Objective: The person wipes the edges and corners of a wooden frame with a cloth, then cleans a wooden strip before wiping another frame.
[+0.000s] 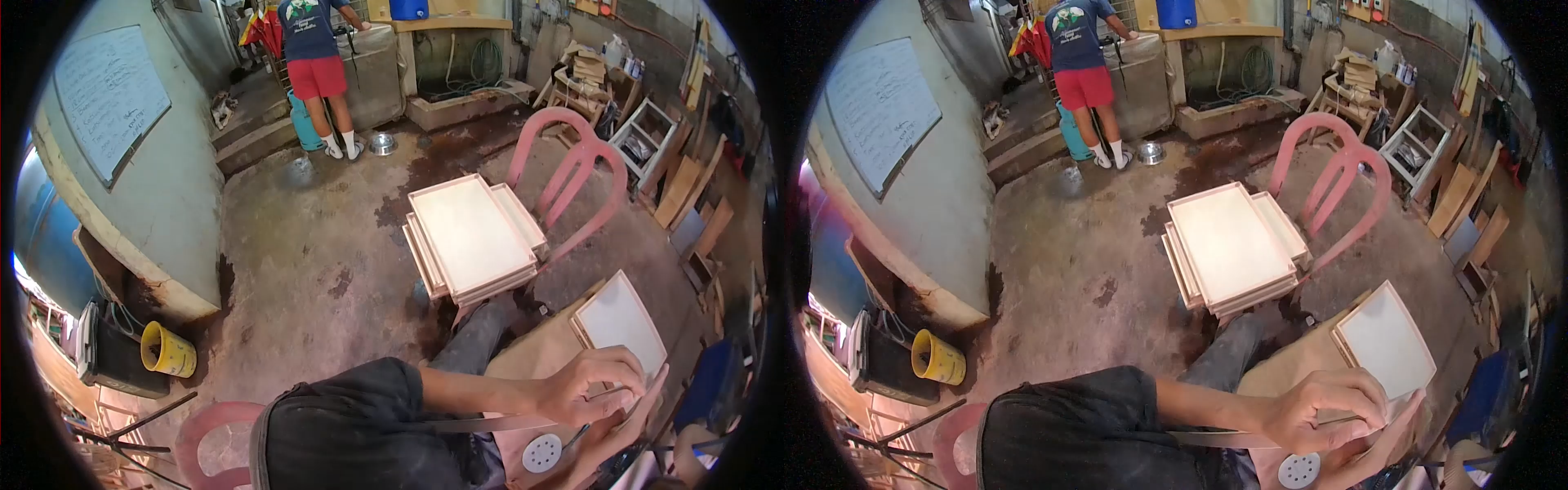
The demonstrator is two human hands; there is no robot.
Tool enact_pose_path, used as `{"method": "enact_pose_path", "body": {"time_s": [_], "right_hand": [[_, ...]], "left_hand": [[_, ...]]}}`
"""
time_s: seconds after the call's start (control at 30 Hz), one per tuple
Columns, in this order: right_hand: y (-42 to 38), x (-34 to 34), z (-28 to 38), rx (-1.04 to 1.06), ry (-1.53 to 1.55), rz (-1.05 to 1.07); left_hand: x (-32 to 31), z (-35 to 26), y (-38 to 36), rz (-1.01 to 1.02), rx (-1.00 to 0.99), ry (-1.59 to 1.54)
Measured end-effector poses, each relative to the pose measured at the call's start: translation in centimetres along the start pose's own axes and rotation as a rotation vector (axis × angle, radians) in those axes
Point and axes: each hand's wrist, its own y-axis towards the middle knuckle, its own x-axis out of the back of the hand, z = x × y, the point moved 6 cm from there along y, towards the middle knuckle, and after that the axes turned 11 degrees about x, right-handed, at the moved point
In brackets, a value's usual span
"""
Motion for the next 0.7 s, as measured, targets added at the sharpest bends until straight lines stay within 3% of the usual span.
{"method": "enact_pose_path", "body": {"time_s": [0.07, 0.17, 0.3, 0.37, 0.4, 0.47, 0.53, 0.67, 0.7], "right_hand": [[0.5, 1.3, 6.8, 0.257, -0.196, 0.05], [-0.7, 1.1, 5.2, 0.282, -0.151, -0.002], [-0.1, 0.1, -2.2, -0.038, 0.048, 0.034], [0.1, 0.6, -1.6, 0.08, -0.029, 0.04], [-0.4, 0.8, -0.4, 0.001, 0.033, -0.018], [-0.4, 1.1, 3.1, 0.402, 0.071, -0.02], [-0.4, 1.6, 2.0, 0.379, 0.114, -0.017], [-2.3, 0.4, -11.2, 0.034, -0.119, -0.024], [-3.1, 0.5, -11.9, 0.012, -0.118, -0.024]], "left_hand": [[-0.3, 0.1, -0.2, -0.013, -0.027, -0.053], [-0.3, 0.1, -1.0, -0.051, 0.01, -0.127], [-0.3, -0.2, -0.9, -0.062, 0.024, -0.124], [0.1, 0.1, 0.0, -0.018, 0.013, -0.104], [0.0, 0.2, 0.3, 0.024, 0.032, -0.095], [-0.5, 0.6, 0.1, 0.03, 0.085, -0.157], [-1.0, 0.0, 0.3, 0.039, 0.069, -0.09], [-1.4, -0.1, 0.6, 0.068, 0.067, -0.108], [-1.6, 0.2, 0.4, 0.085, 0.08, -0.139]]}}
